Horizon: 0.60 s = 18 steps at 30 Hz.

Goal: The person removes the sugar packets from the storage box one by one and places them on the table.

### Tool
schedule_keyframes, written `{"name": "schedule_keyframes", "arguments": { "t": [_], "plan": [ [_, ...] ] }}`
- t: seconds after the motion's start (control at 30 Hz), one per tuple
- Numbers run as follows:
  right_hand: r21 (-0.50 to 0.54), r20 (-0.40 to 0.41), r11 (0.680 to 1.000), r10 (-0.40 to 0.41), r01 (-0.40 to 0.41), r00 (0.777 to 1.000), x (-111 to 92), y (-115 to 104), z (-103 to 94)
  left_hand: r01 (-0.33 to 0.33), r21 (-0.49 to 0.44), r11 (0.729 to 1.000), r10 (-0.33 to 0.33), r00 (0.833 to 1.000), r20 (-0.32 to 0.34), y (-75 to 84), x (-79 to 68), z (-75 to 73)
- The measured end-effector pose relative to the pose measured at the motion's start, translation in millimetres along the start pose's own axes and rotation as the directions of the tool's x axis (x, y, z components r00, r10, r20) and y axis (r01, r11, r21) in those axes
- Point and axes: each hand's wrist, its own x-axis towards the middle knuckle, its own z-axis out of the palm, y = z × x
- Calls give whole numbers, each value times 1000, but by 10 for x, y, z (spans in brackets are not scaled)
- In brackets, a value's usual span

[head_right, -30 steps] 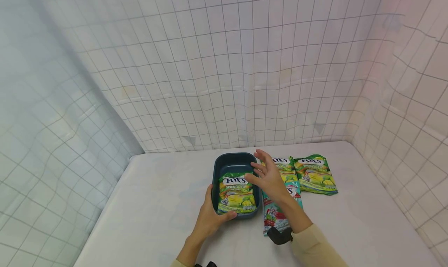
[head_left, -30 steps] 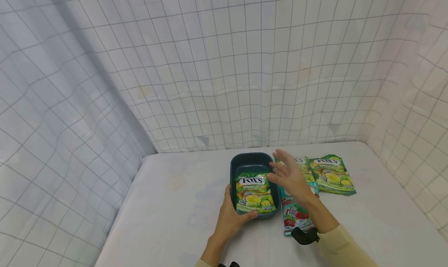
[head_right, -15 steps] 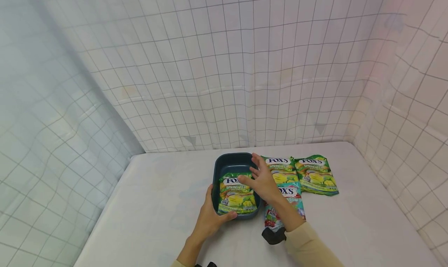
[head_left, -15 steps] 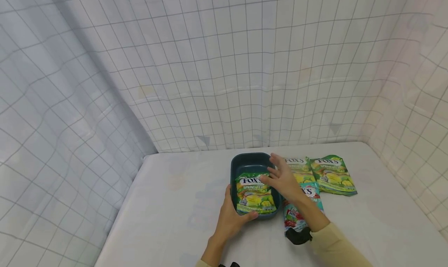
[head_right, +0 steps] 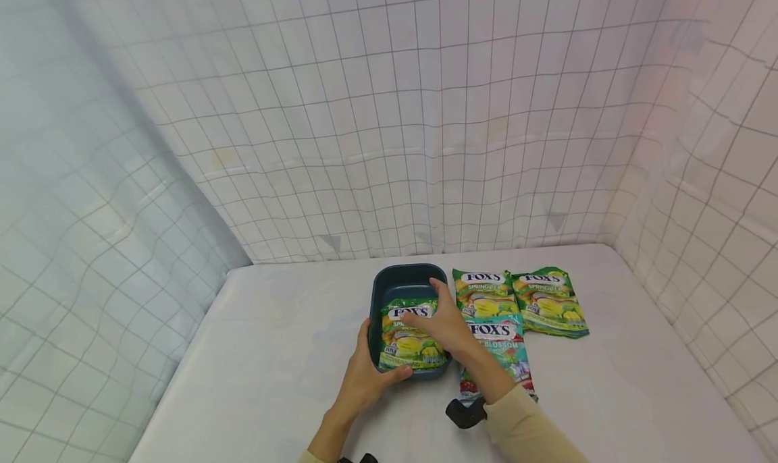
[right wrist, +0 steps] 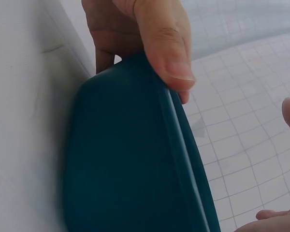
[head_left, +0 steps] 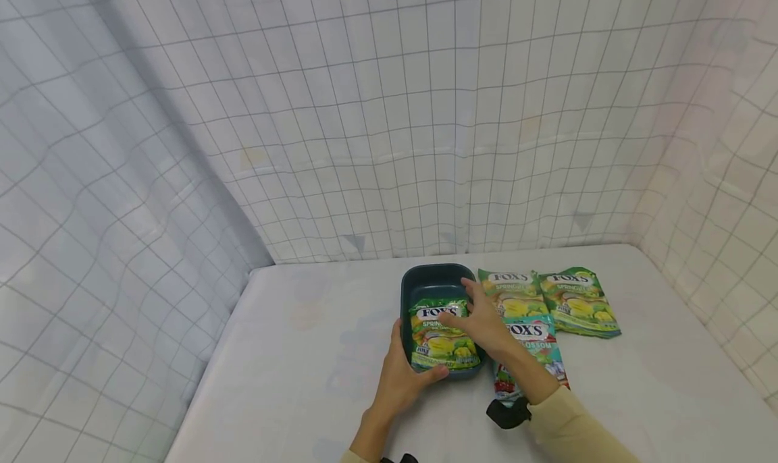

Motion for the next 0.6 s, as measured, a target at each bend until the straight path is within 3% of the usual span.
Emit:
{"name": "schedule_keyframes", "arguments": {
  "t": [0.27, 0.6],
  "plan": [
    [-78, -23, 992, 98, -100, 995, 38, 82, 116, -21, -24, 999, 21, 1000, -1, -5, -5, -9],
    [-106, -1, 986, 128, -128, 992, 85, 104, 173, -24, -26, 999, 24, 1000, 0, -4, 3, -6]
  ]
}}
